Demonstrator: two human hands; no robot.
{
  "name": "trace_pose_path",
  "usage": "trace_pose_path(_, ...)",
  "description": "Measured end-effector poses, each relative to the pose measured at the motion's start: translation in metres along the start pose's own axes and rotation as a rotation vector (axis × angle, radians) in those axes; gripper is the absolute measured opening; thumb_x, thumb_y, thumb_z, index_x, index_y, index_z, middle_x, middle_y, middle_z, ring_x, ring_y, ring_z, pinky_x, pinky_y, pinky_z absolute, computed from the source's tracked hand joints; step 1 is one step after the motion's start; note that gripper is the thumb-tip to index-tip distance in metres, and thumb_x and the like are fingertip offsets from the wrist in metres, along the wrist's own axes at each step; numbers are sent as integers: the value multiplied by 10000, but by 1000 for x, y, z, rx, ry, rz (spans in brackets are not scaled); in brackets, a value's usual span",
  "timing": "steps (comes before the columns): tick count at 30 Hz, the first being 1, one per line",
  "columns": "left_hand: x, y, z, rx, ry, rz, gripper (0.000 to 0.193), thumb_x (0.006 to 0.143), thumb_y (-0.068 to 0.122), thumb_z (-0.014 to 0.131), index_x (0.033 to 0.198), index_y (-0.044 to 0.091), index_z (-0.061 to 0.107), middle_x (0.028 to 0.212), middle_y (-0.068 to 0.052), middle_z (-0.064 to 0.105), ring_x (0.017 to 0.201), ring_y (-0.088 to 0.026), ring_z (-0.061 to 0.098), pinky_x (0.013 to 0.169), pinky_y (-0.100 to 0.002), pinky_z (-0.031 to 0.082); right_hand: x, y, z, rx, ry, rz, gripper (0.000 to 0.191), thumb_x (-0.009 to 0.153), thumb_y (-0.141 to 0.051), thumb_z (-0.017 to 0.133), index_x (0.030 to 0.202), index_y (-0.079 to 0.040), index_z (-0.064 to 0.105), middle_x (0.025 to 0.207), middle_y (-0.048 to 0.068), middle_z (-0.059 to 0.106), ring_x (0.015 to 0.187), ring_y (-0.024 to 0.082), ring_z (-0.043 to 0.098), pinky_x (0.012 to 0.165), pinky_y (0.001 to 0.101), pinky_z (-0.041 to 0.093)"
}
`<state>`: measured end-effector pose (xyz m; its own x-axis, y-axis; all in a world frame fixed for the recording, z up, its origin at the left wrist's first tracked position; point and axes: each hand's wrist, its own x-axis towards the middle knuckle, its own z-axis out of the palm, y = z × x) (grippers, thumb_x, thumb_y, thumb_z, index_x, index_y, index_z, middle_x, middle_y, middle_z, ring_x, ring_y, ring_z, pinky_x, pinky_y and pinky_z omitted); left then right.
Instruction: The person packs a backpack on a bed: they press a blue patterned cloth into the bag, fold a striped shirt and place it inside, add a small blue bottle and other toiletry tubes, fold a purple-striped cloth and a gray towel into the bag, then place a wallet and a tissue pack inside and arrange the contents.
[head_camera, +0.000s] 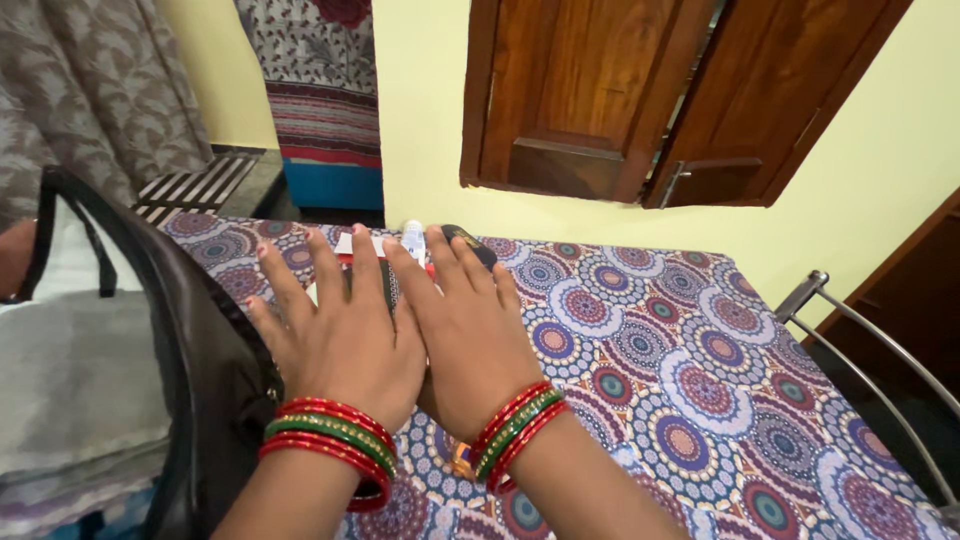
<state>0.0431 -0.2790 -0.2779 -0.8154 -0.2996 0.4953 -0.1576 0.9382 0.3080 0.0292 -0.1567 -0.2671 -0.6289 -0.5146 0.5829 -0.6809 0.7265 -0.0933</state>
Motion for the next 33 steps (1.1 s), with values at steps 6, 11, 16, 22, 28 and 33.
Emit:
trace_pose_path(6, 10, -7, 33, -66, -39, -10, 843, 882, 445, 527, 1596, 100, 244, 1662, -243, 156, 1521, -531, -28, 1120, -675, 32, 3, 14, 32, 37, -26, 70, 767, 870, -217, 657, 1561, -155, 328, 1590, 249, 325, 1464, 419, 311, 1148, 626, 201)
trace_pose_path(11, 14, -17, 67, -89, -77, -44, 890, 866, 461, 552, 1601, 74, 232, 1655, -264, 154, 1517, -531, -15, 1126, -672, 37, 4, 23, 62, 55, -97, 136, 735, 879, -229, 631, 1543, -136, 330, 1582, 251, 342, 1462, 413, 326, 1140, 618, 196)
trace_pose_path(16, 27, -32, 105, -26, -93, -149, 880, 867, 508, 568, 1552, 61, 243, 1626, -268, 149, 1488, -506, 15, 1136, -678, 72, 13, 39, 97, 117, -115, 138, 671, 885, -206, 611, 1511, -113, 389, 1550, 236, 393, 1440, 386, 369, 1152, 586, 232)
trace_pose_path(22, 49, -51, 147, 60, -153, -316, 929, 858, 569, 554, 1601, 121, 222, 1638, -215, 131, 1503, -458, 17, 1126, -701, 80, 23, 72, 151, 170, -128, 60, 579, 932, -129, 554, 1497, -89, 433, 1518, 249, 438, 1415, 401, 406, 1155, 531, 286)
trace_pose_path(28, 63, -71, 177, 77, -358, -536, 878, 876, 595, 532, 1585, 232, 163, 1669, -123, 49, 1521, -434, -36, 1090, -787, 66, 39, 100, 212, 312, -174, -17, 565, 922, -107, 567, 1466, 3, 461, 1479, 282, 489, 1387, 434, 435, 1171, 480, 315)
trace_pose_path(33, 64, -87, 202, 54, -406, -617, 793, 918, 580, 485, 1593, 308, 169, 1693, -94, 19, 1527, -438, -30, 1075, -828, 74, 49, 113, 252, 398, -209, -6, 424, 972, -121, 533, 1370, 28, 546, 1407, 254, 568, 1342, 418, 512, 1143, 462, 384)
